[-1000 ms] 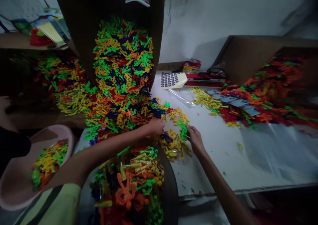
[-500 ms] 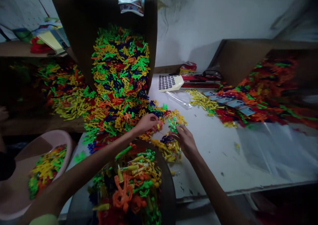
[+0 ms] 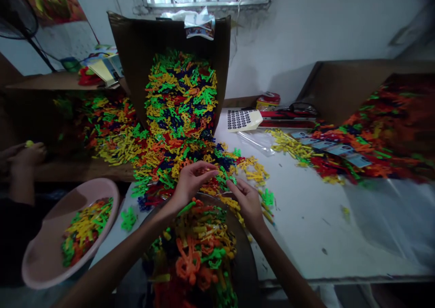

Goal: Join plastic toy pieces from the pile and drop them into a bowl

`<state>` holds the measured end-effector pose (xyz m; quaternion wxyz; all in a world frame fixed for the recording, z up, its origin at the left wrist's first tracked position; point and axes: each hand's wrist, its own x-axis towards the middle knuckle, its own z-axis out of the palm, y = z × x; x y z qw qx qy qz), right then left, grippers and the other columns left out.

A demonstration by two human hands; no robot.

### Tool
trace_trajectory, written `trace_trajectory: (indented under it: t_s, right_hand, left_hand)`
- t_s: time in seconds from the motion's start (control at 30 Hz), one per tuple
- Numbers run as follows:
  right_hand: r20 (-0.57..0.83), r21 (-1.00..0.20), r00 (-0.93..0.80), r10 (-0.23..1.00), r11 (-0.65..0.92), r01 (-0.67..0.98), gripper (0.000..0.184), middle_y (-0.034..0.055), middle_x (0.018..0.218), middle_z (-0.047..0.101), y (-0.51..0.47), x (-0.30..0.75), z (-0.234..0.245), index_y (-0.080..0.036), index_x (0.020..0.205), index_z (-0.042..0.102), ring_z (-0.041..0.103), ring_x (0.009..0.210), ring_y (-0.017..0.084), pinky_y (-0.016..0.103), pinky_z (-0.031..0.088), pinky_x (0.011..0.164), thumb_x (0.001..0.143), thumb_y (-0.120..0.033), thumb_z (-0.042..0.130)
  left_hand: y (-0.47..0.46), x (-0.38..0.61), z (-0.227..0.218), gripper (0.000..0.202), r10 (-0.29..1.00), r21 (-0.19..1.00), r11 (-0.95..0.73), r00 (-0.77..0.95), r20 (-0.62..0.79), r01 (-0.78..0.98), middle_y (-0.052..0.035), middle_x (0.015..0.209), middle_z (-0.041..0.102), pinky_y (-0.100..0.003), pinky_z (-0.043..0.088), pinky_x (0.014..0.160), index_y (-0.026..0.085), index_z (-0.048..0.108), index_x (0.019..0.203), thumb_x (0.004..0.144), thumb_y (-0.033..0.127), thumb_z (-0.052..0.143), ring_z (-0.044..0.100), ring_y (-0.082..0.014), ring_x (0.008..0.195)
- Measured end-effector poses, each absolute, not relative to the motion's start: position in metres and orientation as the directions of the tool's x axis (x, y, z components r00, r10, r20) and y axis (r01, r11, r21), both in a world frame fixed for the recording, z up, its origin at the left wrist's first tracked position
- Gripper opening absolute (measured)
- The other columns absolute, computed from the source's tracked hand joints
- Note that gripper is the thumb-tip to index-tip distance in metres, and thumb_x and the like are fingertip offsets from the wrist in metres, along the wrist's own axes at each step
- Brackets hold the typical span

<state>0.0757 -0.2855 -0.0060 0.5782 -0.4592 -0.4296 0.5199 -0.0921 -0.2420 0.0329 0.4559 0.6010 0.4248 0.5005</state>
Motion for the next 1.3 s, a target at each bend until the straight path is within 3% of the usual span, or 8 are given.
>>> trace_trajectory:
  t_s: [0.2,0.47,0.63,0.77,0.97,1.1,1.2,1.3]
  right_hand:
    - [0.083,-0.984,0.147,0.986,0.104,-0.144,0.037,-0.001,0.073,0.064,-0.29,0.076,-0.006,-0.019,0.081,0.065,0.066,0.069,0.019,0.03,0.057,0.069,0.073,-0.053,0.077]
    - [0.151,-0.986,0.198,0.969,0.163,-0.044,0.037,0.0004,0.074,0.065,-0.292,0.072,-0.007,-0.019,0.087,0.067,0.066,0.066,0.02,0.03,0.056,0.064,0.076,-0.055,0.073]
    - [0.203,-0.979,0.199,0.959,0.199,0.042,0.036,0.0026,0.081,0.07,-0.296,0.073,-0.009,-0.02,0.094,0.068,0.067,0.072,0.022,0.032,0.055,0.07,0.079,-0.053,0.071]
    - [0.254,-0.967,0.115,0.96,0.251,0.038,0.03,0.0032,0.086,0.072,-0.301,0.076,-0.009,-0.02,0.094,0.07,0.067,0.081,0.021,0.03,0.053,0.075,0.084,-0.048,0.068]
    - [0.174,-0.985,-0.064,0.983,0.172,-0.028,0.033,0.005,0.091,0.074,-0.314,0.075,-0.001,-0.019,0.098,0.073,0.068,0.085,0.022,0.03,0.053,0.076,0.087,-0.049,0.065]
    - [0.174,-0.966,-0.344,0.923,0.229,0.124,0.033,0.0052,0.107,0.073,-0.314,0.094,0.005,-0.024,0.109,0.073,0.067,0.098,0.024,0.034,0.051,0.089,0.088,-0.048,0.063]
    - [0.219,-0.916,-0.167,0.961,0.262,0.304,0.032,0.0054,0.104,0.074,-0.293,0.127,-0.01,-0.025,0.105,0.073,0.066,0.098,0.024,0.039,0.048,0.094,0.094,-0.046,0.052]
    - [0.237,-0.794,-0.038,0.971,0.215,0.569,0.029,0.0079,0.109,0.071,-0.262,0.161,-0.044,-0.026,0.102,0.073,0.06,0.108,0.031,0.047,0.04,0.102,0.081,-0.044,0.066]
  left_hand:
    - [-0.244,-0.094,0.036,0.028,0.955,0.943,-0.292,0.1,0.279,0.162,-0.0028,0.083,0.074,-0.025,0.051,0.067,0.019,0.076,0.081,0.07,0.044,0.08,0.067,-0.0177,0.075]
    - [-0.248,-0.09,0.04,0.027,0.936,0.923,-0.352,0.087,0.342,0.157,-0.0051,0.089,0.074,-0.028,0.053,0.074,0.019,0.075,0.08,0.076,0.046,0.076,0.069,-0.0201,0.084]
    - [-0.252,-0.089,0.042,0.026,0.929,0.906,-0.369,0.084,0.359,0.206,-0.0046,0.09,0.074,-0.027,0.051,0.075,0.019,0.073,0.078,0.078,0.045,0.074,0.068,-0.0195,0.086]
    - [-0.25,-0.088,0.038,0.032,0.96,0.958,-0.262,0.126,0.248,0.112,-0.0049,0.089,0.074,-0.025,0.049,0.069,0.017,0.069,0.075,0.076,0.049,0.074,0.066,-0.018,0.079]
    - [-0.263,-0.103,0.035,0.039,0.98,0.988,-0.119,0.17,0.102,0.094,-0.0011,0.073,0.067,-0.023,0.045,0.061,0.015,0.063,0.074,0.077,0.053,0.071,0.059,-0.0136,0.064]
    - [-0.276,-0.142,0.056,0.043,0.962,0.927,-0.183,0.255,0.1,0.326,-0.0046,0.079,0.071,-0.025,0.047,0.064,0.016,0.069,0.078,0.083,0.058,0.061,0.062,-0.0183,0.071]
    - [-0.269,-0.162,0.063,0.054,0.94,0.81,-0.34,0.166,0.297,0.477,-0.006,0.083,0.072,-0.028,0.047,0.077,0.018,0.069,0.071,0.092,0.061,0.042,0.064,-0.0217,0.082]
    - [-0.248,-0.154,0.051,0.055,0.921,0.755,-0.376,0.125,0.37,0.537,-0.0044,0.078,0.071,-0.027,0.046,0.075,0.019,0.068,0.069,0.095,0.057,0.038,0.063,-0.0203,0.077]
